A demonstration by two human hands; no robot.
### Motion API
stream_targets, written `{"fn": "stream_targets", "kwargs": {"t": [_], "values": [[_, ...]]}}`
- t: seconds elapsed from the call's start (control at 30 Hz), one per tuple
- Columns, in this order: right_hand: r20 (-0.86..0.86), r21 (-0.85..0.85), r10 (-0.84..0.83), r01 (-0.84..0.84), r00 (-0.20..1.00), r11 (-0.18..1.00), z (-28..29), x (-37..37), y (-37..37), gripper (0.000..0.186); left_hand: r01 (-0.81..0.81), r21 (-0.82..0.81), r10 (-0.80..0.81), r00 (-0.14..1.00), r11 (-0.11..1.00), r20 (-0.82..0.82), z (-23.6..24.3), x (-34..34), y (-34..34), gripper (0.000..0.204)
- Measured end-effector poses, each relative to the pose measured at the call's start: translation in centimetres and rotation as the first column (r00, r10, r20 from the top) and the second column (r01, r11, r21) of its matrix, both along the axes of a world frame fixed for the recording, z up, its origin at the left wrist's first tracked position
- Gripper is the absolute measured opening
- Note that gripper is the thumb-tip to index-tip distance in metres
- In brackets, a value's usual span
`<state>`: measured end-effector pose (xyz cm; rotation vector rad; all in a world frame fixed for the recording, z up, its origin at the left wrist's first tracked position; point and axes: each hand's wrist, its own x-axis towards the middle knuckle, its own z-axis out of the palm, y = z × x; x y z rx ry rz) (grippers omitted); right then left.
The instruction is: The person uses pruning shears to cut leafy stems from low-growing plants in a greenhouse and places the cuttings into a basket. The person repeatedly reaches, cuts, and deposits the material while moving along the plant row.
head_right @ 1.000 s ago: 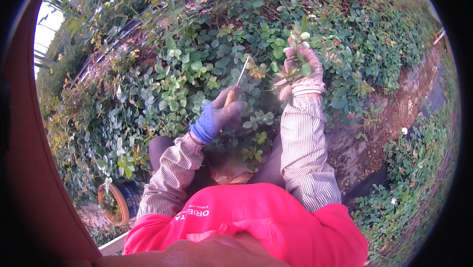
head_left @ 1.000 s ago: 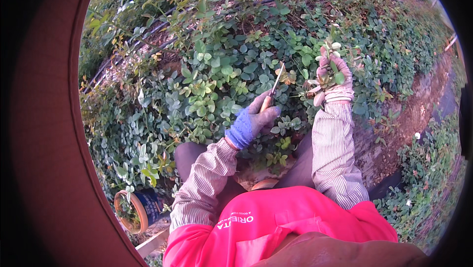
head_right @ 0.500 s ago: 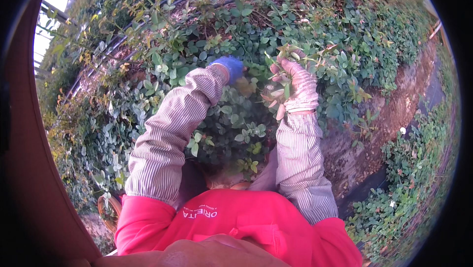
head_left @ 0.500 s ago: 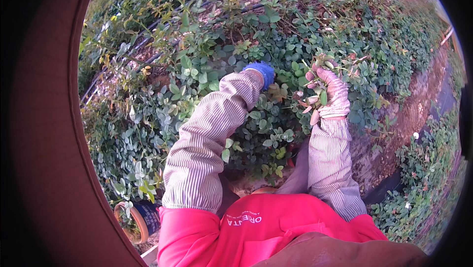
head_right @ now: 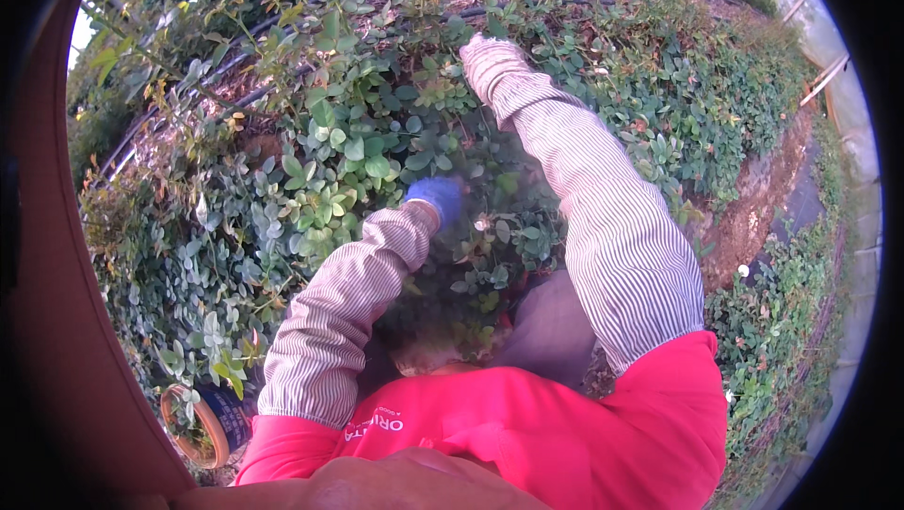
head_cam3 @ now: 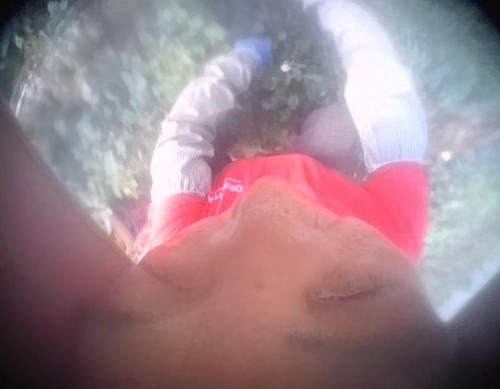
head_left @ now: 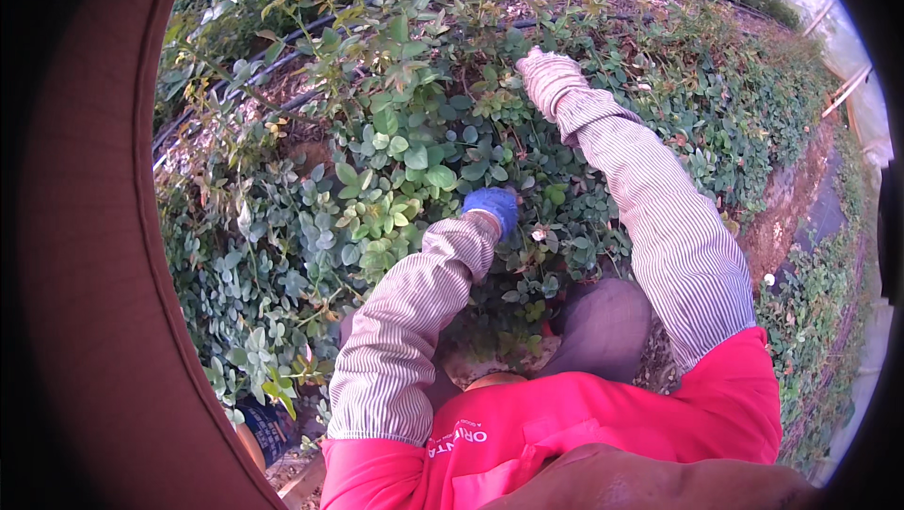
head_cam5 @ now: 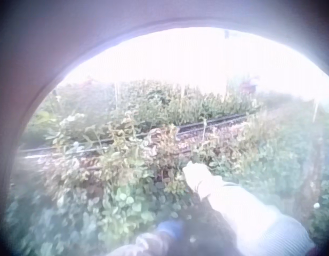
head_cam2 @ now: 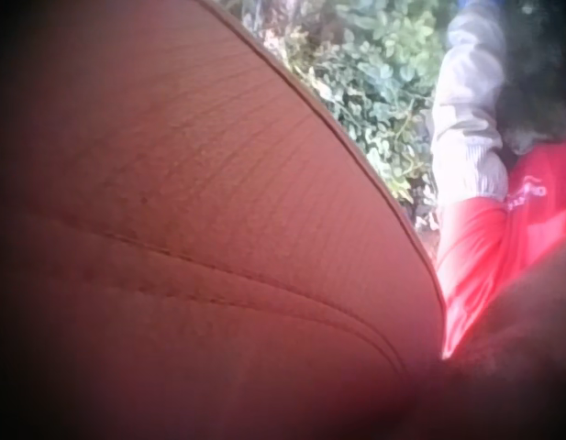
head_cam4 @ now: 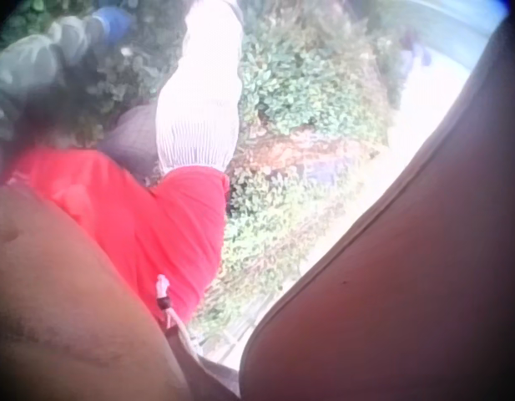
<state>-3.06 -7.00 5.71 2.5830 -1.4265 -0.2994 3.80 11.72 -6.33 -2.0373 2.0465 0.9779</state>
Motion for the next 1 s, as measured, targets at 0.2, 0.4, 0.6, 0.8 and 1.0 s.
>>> {"fn": "stream_targets", "kwargs": {"t": [0.2,0.4,0.6,0.8,1.0], "values": [[-0.335,0.104,-0.068,0.108,0.940,0.989,-2.3,0.6,-2.5,0.034,0.010,-0.022,-0.011,0.999,1.000,-0.038,0.0,0.5,0.1,0.038],[0.017,-0.019,-0.103,0.103,0.995,0.995,-3.4,1.3,-2.5,0.027,0.026,-0.046,-0.029,0.998,0.999,-0.059,-0.5,0.5,0.1,0.039],[-0.341,0.079,-0.010,0.040,0.940,0.996,-3.2,0.9,-4.4,0.027,0.013,-0.031,-0.015,0.998,0.999,-0.058,-0.9,0.3,0.1,0.040],[-0.086,0.271,-0.200,0.216,0.976,0.938,-7.5,-0.7,-4.3,0.028,0.020,0.004,-0.020,0.997,1.000,-0.075,-1.1,0.3,-0.3,0.040],[0.287,0.371,-0.406,0.290,0.868,0.882,-10.4,-5.0,-2.6,0.054,0.038,-0.025,-0.039,0.996,0.999,-0.077,-0.6,0.7,0.2,0.040]]}}
